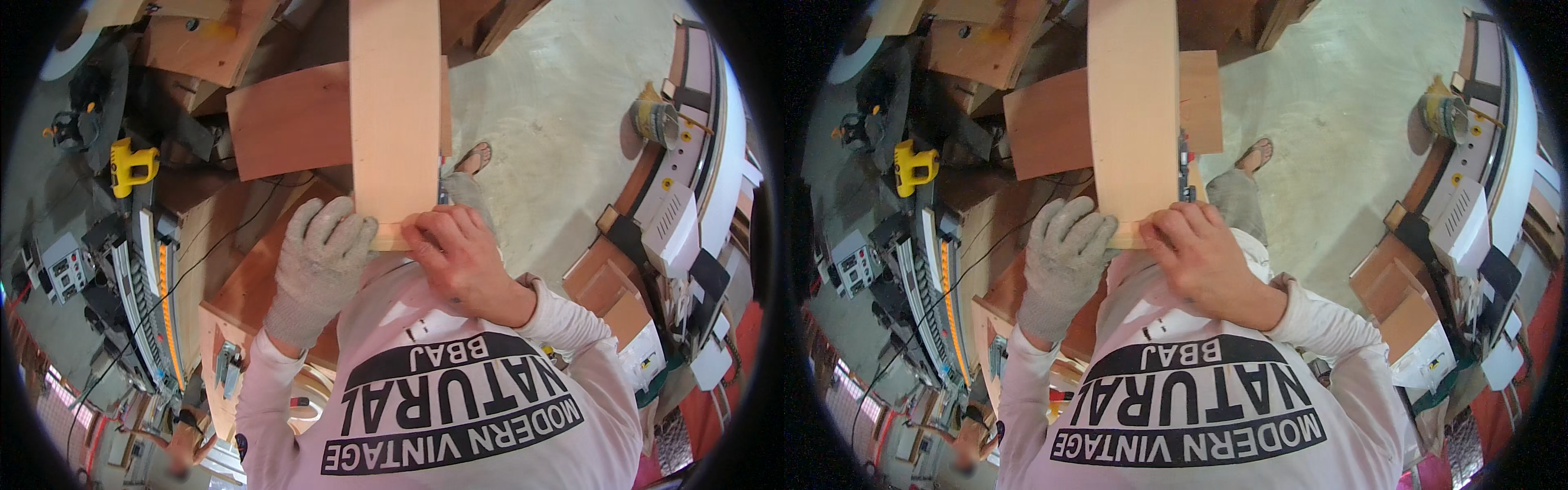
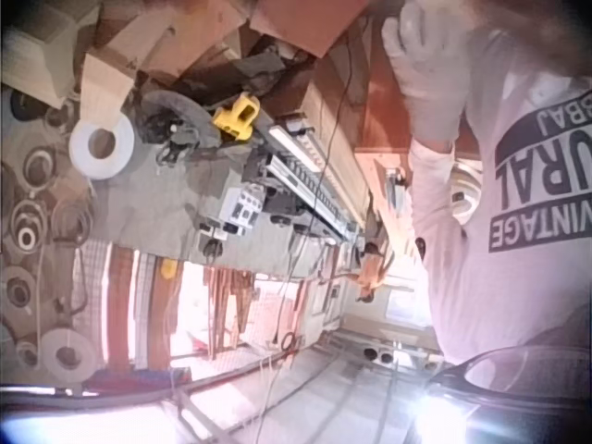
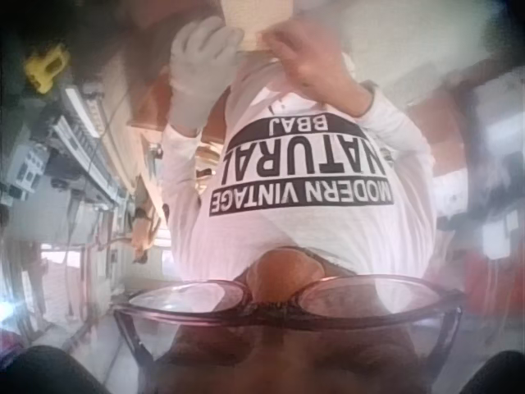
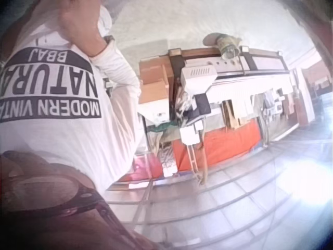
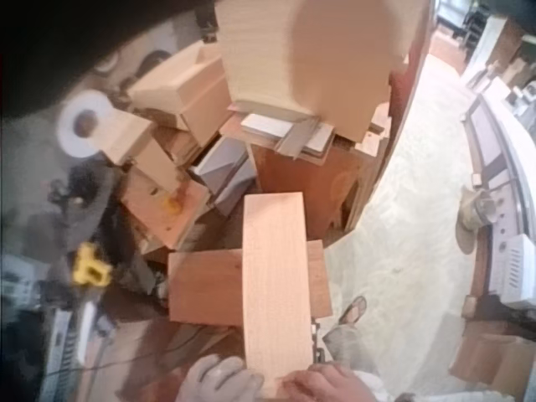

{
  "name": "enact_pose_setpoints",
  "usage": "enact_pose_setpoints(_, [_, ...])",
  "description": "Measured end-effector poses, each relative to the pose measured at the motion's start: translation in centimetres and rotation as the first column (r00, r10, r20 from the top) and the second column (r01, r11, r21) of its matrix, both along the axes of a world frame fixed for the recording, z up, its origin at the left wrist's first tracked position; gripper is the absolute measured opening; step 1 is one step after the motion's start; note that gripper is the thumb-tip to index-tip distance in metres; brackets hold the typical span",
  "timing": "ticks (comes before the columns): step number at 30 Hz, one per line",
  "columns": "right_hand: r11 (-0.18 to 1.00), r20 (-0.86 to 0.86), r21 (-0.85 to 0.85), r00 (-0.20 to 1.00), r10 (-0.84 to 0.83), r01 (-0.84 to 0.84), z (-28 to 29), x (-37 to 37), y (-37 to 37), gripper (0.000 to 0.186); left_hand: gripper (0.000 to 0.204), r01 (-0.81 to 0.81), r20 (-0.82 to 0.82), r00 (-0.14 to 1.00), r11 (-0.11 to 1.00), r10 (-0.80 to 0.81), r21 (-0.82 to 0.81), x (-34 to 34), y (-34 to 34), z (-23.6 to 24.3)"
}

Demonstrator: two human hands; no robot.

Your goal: The person pours liquid from a plastic bottle onto a white cloth and wipes a small wooden box with a drawer slide. The person repeatedly applies the liquid and wipes the box's surfaces.

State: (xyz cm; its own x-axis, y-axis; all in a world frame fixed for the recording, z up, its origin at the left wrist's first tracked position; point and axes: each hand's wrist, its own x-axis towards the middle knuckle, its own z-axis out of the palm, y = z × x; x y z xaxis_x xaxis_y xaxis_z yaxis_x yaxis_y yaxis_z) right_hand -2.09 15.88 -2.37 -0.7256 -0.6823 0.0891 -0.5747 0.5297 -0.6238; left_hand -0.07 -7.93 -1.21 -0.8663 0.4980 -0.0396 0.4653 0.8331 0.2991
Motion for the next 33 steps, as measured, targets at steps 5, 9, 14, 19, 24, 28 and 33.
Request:
enact_pose_setpoints(5, [0.997, 0.053, -0.053, 0.997, -0.058, 0.061, -0.2, 0.5, 0.9, 0.046, 0.046, -0.027, -0.015, 1.0, 0.999, 0.026, -0.028, 0.3, 0.5, 0.2])
enact_pose_setpoints(9, [0.826, 0.659, -0.152, 0.678, -0.325, 0.543, -1.5, -0.7, 6.4, 0.024, 0.05, -0.047, -0.03, 0.998, 0.999, 0.047, -0.025, 0.7, 0.4, -0.2])
enact_pose_setpoints(14, [0.845, 0.749, -0.144, 0.615, -0.246, 0.514, -0.6, -1.2, 9.0, 0.021, 0.051, -0.016, -0.014, 1.0, 0.999, 0.015, -0.047, 0.4, 0.9, 0.1])
enact_pose_setpoints(19, [0.898, 0.47, -0.259, 0.858, -0.206, 0.357, -1.4, 1.1, 6.2, 0.038, 0.055, 0.011, -0.04, 0.999, 0.998, -0.014, -0.067, 0.6, 0.6, -0.2])
enact_pose_setpoints(24, [0.84, 0.424, -0.297, 0.851, -0.31, 0.454, -2.2, 2.6, 6.1, 0.035, 0.056, 0.015, -0.06, 0.998, 0.996, -0.02, -0.087, 0.8, 0.8, -0.1])
enact_pose_setpoints(28, [0.619, 0.965, -0.062, 0.205, -0.163, 0.783, -2.1, 3.3, 6.7, 0.015, 0.056, 0.01, -0.068, 0.998, 0.995, -0.017, -0.095, 0.9, 0.9, -0.1])
enact_pose_setpoints(33, [0.687, 0.999, -0.001, 0.036, -0.037, 0.726, -1.0, 0.9, 7.8, 0.019, 0.055, 0.007, -0.042, 0.999, 0.994, -0.011, -0.109, 0.8, 1.1, 0.5])
